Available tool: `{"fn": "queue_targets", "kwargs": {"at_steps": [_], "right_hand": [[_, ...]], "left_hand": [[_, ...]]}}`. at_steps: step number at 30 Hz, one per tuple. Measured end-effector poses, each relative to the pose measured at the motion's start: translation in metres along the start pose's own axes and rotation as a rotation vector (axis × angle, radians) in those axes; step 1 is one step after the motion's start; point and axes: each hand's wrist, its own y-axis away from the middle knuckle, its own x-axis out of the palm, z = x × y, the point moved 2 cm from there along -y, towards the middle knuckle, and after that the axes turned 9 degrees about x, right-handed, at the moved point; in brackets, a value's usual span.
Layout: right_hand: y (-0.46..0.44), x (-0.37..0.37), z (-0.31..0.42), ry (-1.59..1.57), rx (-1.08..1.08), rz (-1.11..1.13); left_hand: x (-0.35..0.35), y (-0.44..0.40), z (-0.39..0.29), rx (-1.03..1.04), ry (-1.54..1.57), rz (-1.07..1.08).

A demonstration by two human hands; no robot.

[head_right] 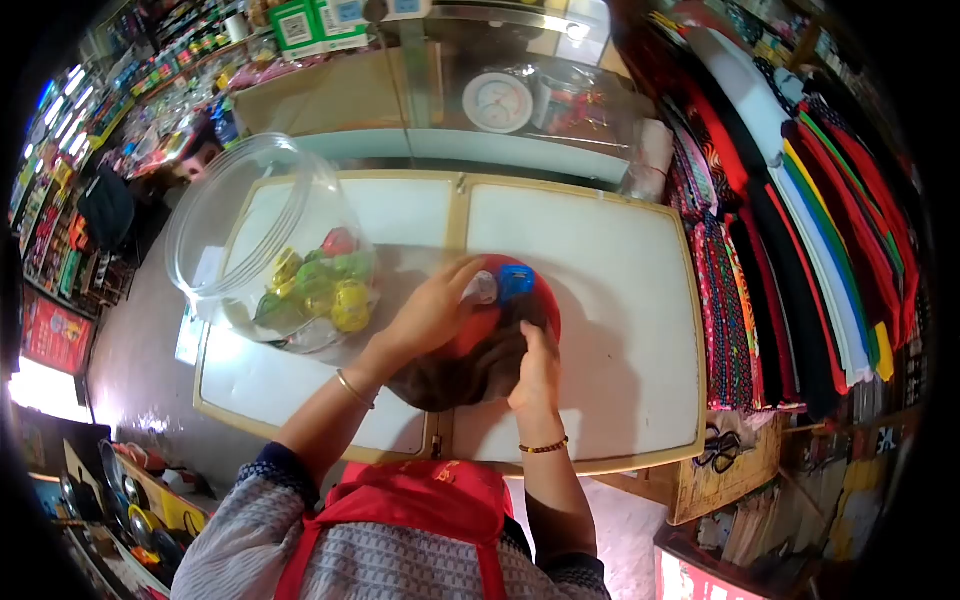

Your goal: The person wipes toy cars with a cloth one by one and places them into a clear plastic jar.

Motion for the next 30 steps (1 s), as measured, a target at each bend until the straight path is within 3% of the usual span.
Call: {"fn": "queue_targets", "kwargs": {"at_steps": [5, 9, 13, 15, 16, 18, 19, 21, 22, 24, 25, 28, 29, 30], "right_hand": [[-0.012, 0.002, -0.015, 0.092, 0.178, 0.128], [-0.023, 0.016, -0.026, -0.006, 0.240, 0.121], [-0.006, 0.018, -0.015, -0.073, 0.279, 0.152], [0.006, 0.018, -0.007, -0.053, 0.183, 0.129], [0.010, 0.018, -0.005, -0.051, 0.183, 0.132], [0.019, 0.022, 0.005, 0.034, -0.128, 0.177], [0.027, 0.030, 0.009, 0.035, -0.125, 0.187], [0.048, 0.048, 0.027, 0.127, -0.506, 0.198], [0.055, 0.053, 0.029, 0.353, -0.660, 0.155], [0.076, 0.078, 0.023, 0.718, -0.848, 0.299], [0.079, 0.088, 0.014, 1.089, -1.200, 0.302], [0.099, 0.090, -0.008, 1.170, -1.281, 0.409], [0.103, 0.084, -0.017, 1.174, -1.276, 0.451], [0.104, 0.082, -0.018, 1.181, -1.334, 0.449]], "left_hand": [[0.040, 0.009, 0.033, -0.089, -0.224, 0.188], [0.048, 0.012, 0.043, -0.082, -0.289, 0.136], [0.029, 0.010, 0.037, -0.013, -0.171, 0.065], [0.010, 0.009, 0.020, 0.001, -0.102, 0.034], [-0.003, 0.010, 0.007, -0.173, 0.248, -0.074], [-0.011, 0.019, 0.000, -0.465, 0.783, -0.205], [-0.021, 0.021, -0.010, -0.464, 0.776, -0.213], [-0.035, 0.027, -0.032, -0.650, 1.294, -0.220], [-0.033, 0.030, -0.039, -0.630, 1.493, -0.304], [-0.029, 0.025, -0.074, -0.635, 1.467, -0.422], [-0.031, 0.026, -0.088, -0.637, 1.437, -0.543], [-0.042, 0.038, -0.079, -0.487, 1.292, -0.546], [-0.038, 0.043, -0.070, -0.579, 1.583, -0.604], [-0.041, 0.044, -0.076, -0.572, 1.584, -0.613]]}}
